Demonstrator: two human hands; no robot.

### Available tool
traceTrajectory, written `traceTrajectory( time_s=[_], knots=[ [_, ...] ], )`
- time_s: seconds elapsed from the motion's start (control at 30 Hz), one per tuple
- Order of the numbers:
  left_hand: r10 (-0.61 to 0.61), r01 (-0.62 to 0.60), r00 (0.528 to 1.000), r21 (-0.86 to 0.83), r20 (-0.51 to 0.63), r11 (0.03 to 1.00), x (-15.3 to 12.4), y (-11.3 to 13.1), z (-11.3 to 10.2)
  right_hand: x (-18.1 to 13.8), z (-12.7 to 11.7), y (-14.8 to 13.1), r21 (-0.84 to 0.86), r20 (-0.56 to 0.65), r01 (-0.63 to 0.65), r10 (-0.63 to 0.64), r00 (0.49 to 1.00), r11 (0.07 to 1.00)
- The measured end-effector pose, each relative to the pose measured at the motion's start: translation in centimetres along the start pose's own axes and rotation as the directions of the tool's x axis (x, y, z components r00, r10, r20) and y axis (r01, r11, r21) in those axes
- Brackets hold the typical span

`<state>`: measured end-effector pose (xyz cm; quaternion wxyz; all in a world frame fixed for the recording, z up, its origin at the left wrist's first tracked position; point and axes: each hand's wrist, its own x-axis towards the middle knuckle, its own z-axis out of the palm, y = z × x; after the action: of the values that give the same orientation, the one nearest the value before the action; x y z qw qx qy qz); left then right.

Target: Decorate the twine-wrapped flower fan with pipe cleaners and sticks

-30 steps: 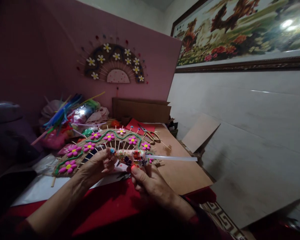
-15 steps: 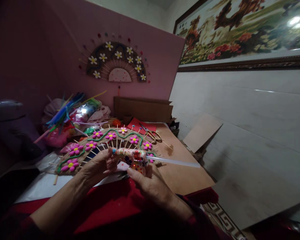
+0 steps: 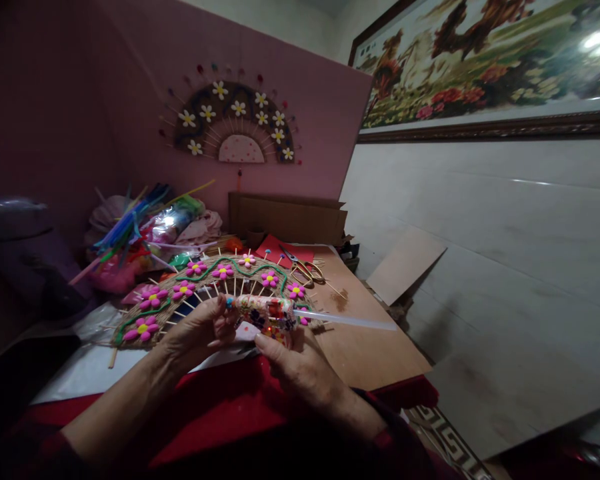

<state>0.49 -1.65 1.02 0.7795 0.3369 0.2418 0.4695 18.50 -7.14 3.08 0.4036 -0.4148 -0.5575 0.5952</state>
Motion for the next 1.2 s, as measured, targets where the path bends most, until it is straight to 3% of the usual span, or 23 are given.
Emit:
traceTrajectory(
  time_s=[0.67,1.2],
  knots=[
    [0.024,-0.024,0.999,0.026,-0.030,0.999,-0.07,0.10,0.31,-0.03,0.01,0.12,0.019,-0.016,-0.024,0.025,1.000,1.000],
    [0.038,-0.040,0.999,0.059,0.036,0.997,0.11,-0.04,-0.12,-0.19,0.05,0.31,0.008,-0.027,-0.030,0.030,0.999,1.000]
  ],
)
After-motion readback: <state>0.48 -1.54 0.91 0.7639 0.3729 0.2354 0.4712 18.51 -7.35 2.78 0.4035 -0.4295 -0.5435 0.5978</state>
